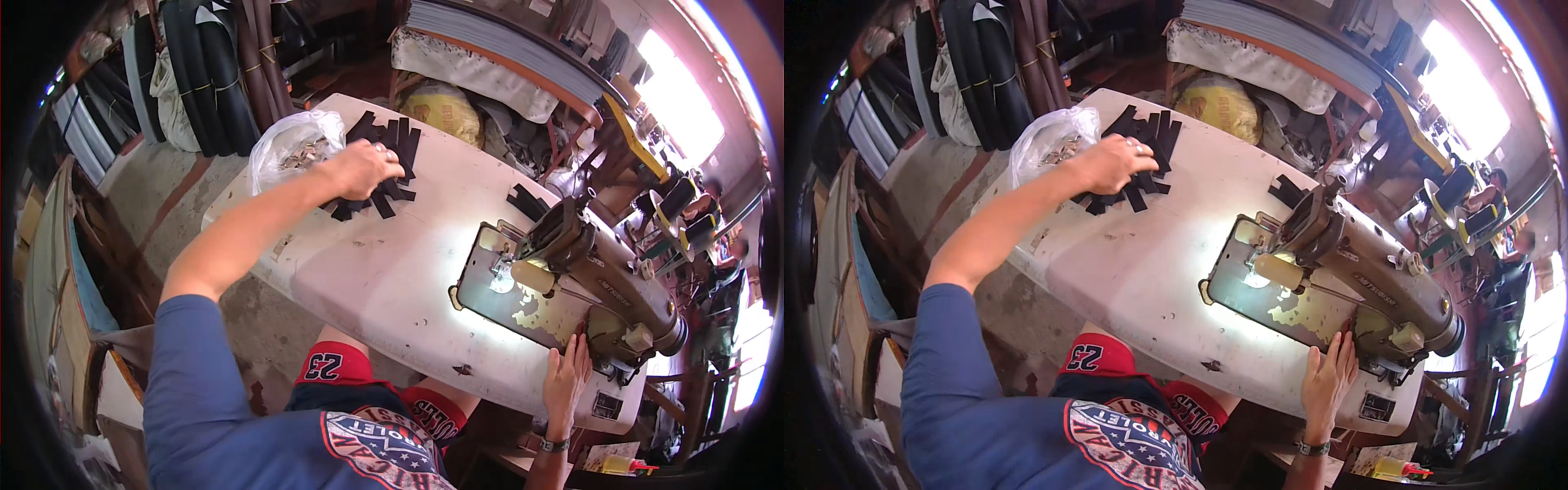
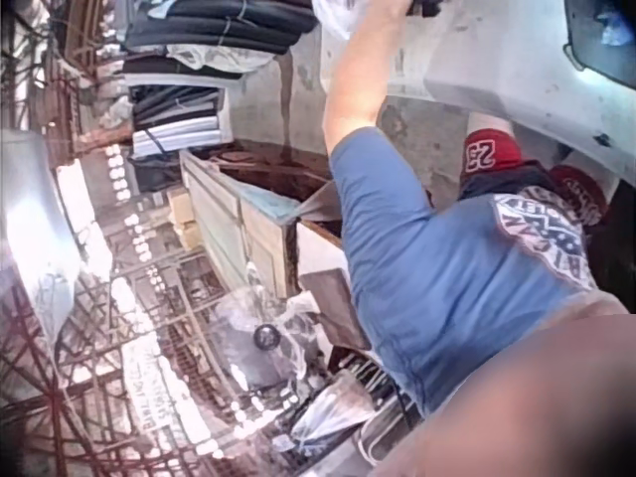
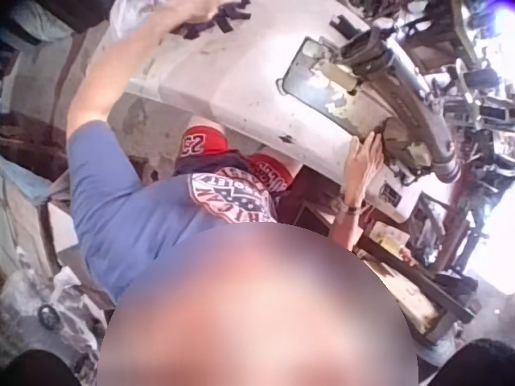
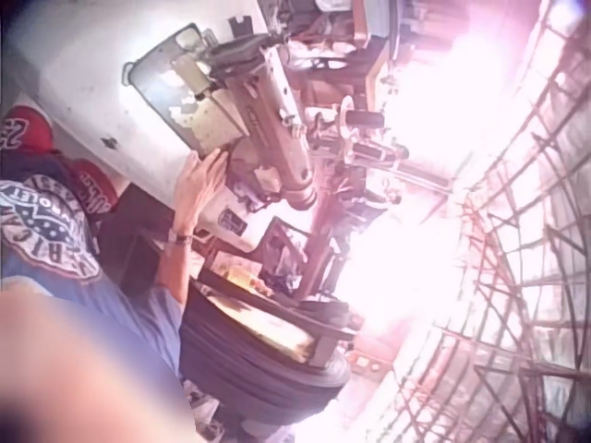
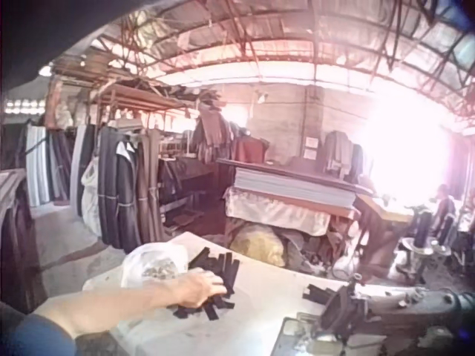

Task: The person sews and assembles small black straps with metal rings using an industrial sewing machine.

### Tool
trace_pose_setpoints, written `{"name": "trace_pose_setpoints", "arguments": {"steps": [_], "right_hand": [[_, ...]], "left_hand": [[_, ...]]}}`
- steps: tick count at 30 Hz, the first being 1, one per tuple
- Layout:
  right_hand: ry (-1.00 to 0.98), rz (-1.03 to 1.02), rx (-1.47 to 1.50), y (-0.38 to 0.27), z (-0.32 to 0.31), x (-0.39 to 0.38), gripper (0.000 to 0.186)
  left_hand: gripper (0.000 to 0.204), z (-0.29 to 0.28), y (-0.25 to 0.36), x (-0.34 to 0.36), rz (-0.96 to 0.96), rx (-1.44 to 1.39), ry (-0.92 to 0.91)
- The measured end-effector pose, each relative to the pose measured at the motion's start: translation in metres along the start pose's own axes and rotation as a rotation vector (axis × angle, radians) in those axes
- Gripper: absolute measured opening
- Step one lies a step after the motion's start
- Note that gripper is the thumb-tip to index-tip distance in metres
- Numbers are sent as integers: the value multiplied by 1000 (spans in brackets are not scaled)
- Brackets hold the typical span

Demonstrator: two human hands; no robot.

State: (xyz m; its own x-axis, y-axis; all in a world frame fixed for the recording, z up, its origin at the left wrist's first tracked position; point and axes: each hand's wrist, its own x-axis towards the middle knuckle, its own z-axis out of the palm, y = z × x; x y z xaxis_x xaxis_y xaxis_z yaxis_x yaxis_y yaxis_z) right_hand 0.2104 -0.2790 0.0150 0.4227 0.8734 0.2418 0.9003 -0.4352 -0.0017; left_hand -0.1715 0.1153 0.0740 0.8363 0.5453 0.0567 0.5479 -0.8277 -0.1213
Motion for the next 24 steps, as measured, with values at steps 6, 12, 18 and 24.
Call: {"name": "trace_pose_setpoints", "arguments": {"steps": [6, 12, 18, 24], "right_hand": [[151, -133, 87, -18, -25, -18, 52], [110, -576, 357, -87, -61, 0, 53], [346, -669, 860, -195, -55, 67, 66], [-262, -597, 1232, -246, -24, 105, 22]], "left_hand": [[34, 17, 8, 31, 95, 148, -2], [13, -26, -8, 19, -40, -208, 596], [14, -81, 133, -35, 191, -1059, 622], [10, -56, 64, -63, -43, -855, 737]]}}
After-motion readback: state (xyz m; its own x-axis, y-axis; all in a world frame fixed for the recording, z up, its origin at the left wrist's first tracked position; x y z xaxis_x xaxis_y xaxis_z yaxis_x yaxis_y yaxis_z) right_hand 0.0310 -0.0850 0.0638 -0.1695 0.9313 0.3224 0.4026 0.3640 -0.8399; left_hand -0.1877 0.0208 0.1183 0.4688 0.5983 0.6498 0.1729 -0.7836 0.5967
